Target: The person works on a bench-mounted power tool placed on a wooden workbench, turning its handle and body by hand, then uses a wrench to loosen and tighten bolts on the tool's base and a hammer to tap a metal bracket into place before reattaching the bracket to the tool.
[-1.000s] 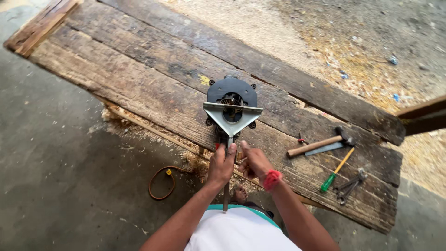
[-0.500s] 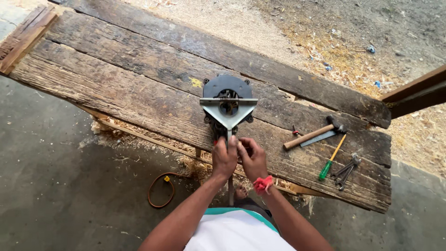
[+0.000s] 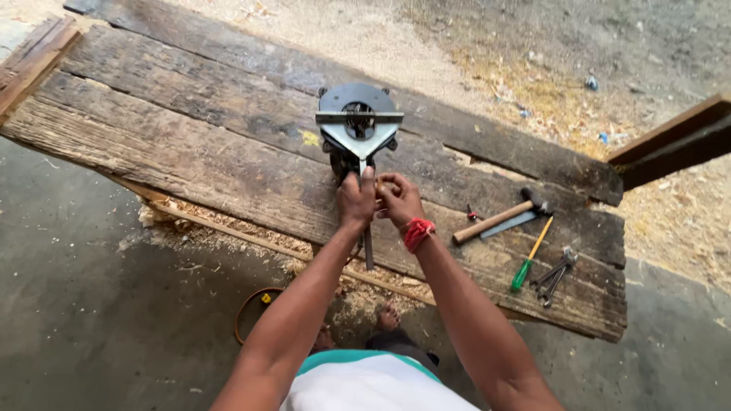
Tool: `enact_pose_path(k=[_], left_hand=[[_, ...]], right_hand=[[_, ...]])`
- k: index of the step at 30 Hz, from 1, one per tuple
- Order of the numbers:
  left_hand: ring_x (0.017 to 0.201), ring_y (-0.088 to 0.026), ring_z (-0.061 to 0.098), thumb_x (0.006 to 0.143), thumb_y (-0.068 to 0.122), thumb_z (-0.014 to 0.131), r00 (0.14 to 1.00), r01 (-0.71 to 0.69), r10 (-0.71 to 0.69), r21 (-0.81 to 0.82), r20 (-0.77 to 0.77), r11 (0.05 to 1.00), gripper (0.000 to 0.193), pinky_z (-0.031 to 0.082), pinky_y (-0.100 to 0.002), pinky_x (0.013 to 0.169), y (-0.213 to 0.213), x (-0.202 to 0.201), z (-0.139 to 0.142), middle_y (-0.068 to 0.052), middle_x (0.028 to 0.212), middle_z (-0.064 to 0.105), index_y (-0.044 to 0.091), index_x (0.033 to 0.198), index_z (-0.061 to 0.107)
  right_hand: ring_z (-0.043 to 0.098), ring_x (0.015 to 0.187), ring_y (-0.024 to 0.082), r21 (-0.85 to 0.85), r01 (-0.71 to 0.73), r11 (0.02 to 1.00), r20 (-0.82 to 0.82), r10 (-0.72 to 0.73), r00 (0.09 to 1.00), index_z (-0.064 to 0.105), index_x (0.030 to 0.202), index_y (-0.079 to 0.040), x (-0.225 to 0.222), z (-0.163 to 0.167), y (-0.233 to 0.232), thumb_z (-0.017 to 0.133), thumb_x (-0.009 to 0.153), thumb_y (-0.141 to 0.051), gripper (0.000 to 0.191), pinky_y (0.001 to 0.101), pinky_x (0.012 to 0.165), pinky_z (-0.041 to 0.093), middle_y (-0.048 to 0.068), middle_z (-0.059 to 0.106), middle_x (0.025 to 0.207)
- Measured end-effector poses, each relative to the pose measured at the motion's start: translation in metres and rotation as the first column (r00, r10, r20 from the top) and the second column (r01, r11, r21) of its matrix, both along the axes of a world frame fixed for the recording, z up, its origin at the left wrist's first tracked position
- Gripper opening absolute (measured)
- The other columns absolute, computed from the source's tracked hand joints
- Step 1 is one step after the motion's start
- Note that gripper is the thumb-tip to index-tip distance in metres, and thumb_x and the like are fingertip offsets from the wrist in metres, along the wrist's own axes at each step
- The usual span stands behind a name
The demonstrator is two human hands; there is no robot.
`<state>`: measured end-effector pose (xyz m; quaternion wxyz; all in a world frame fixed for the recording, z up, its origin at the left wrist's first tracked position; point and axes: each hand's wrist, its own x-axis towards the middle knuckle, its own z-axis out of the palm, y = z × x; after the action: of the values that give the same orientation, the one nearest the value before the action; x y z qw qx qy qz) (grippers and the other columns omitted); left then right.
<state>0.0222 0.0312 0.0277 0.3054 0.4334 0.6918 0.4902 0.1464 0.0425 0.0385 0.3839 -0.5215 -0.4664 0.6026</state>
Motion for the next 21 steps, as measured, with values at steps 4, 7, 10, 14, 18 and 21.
enact_pose_path(k=[4, 7, 10, 14, 18, 21], left_hand=[[0.08, -0.037, 0.074, 0.099, 0.06, 0.05, 0.997, 0.025, -0.024, -0.013, 0.07, 1.0, 0.061, 0.056, -0.052, 0.07, -0.008, 0.003, -0.005, -0.02, 0.084, 0.074, 0.002, 0.096, 0.068], [0.083, -0.035, 0.074, 0.1, 0.057, 0.051, 0.987, 0.003, -0.013, 0.062, 0.159, 0.998, 0.057, 0.057, -0.05, 0.071, -0.018, 0.01, 0.0, -0.019, 0.089, 0.075, 0.002, 0.101, 0.066], [0.079, -0.03, 0.076, 0.098, 0.056, 0.049, 0.955, 0.046, -0.034, -0.031, 0.295, 0.998, 0.055, 0.06, -0.046, 0.068, -0.033, 0.014, 0.005, -0.016, 0.087, 0.076, 0.003, 0.106, 0.063], [0.075, -0.026, 0.076, 0.099, 0.059, 0.043, 0.964, 0.114, -0.083, -0.111, 0.252, 0.987, 0.055, 0.06, -0.04, 0.065, -0.034, 0.01, 0.008, -0.011, 0.083, 0.075, 0.007, 0.105, 0.062], [0.07, -0.025, 0.073, 0.101, 0.061, 0.041, 0.982, 0.134, -0.114, -0.125, 0.152, 0.983, 0.058, 0.058, -0.042, 0.06, -0.035, 0.006, 0.002, -0.011, 0.08, 0.072, 0.007, 0.104, 0.061], [0.065, -0.019, 0.072, 0.1, 0.064, 0.039, 0.976, 0.151, -0.131, -0.109, 0.173, 0.982, 0.06, 0.06, -0.039, 0.058, -0.039, 0.004, -0.003, -0.007, 0.077, 0.071, 0.009, 0.104, 0.061]], right_hand=[[0.073, 0.085, 0.015, 0.098, -0.027, 0.995, -0.172, 0.044, 0.984, 0.066, 0.109, 0.001, 0.011, -0.014, -0.002, 0.067, 0.095, -0.002, 0.014, 0.0296, 0.073, 0.065, 0.008, 0.073, 0.101], [0.073, 0.083, 0.014, -0.045, 0.03, 0.999, -0.221, -0.039, 0.975, 0.064, 0.113, 0.0, 0.02, -0.017, -0.01, 0.066, 0.096, -0.006, 0.019, 0.028, 0.074, 0.064, 0.006, 0.073, 0.097], [0.064, 0.073, 0.014, -0.15, -0.031, 0.988, -0.19, 0.002, 0.982, 0.063, 0.116, -0.001, 0.022, -0.01, -0.018, 0.063, 0.105, -0.019, 0.021, 0.0275, 0.062, 0.056, 0.005, 0.068, 0.091], [0.063, 0.071, 0.013, -0.142, -0.058, 0.988, -0.132, 0.039, 0.991, 0.065, 0.117, -0.007, 0.015, 0.008, -0.022, 0.065, 0.1, -0.013, 0.018, 0.0264, 0.061, 0.055, 0.007, 0.067, 0.089], [0.07, 0.077, 0.008, -0.114, -0.09, 0.989, -0.183, 0.068, 0.981, 0.061, 0.11, -0.008, 0.018, 0.018, -0.026, 0.065, 0.092, -0.005, 0.019, 0.0261, 0.066, 0.062, 0.0, 0.07, 0.093], [0.067, 0.075, 0.011, -0.189, -0.081, 0.979, -0.159, 0.051, 0.986, 0.06, 0.106, -0.006, 0.021, 0.013, -0.024, 0.062, 0.098, -0.013, 0.011, 0.028, 0.064, 0.06, 0.002, 0.068, 0.092]])
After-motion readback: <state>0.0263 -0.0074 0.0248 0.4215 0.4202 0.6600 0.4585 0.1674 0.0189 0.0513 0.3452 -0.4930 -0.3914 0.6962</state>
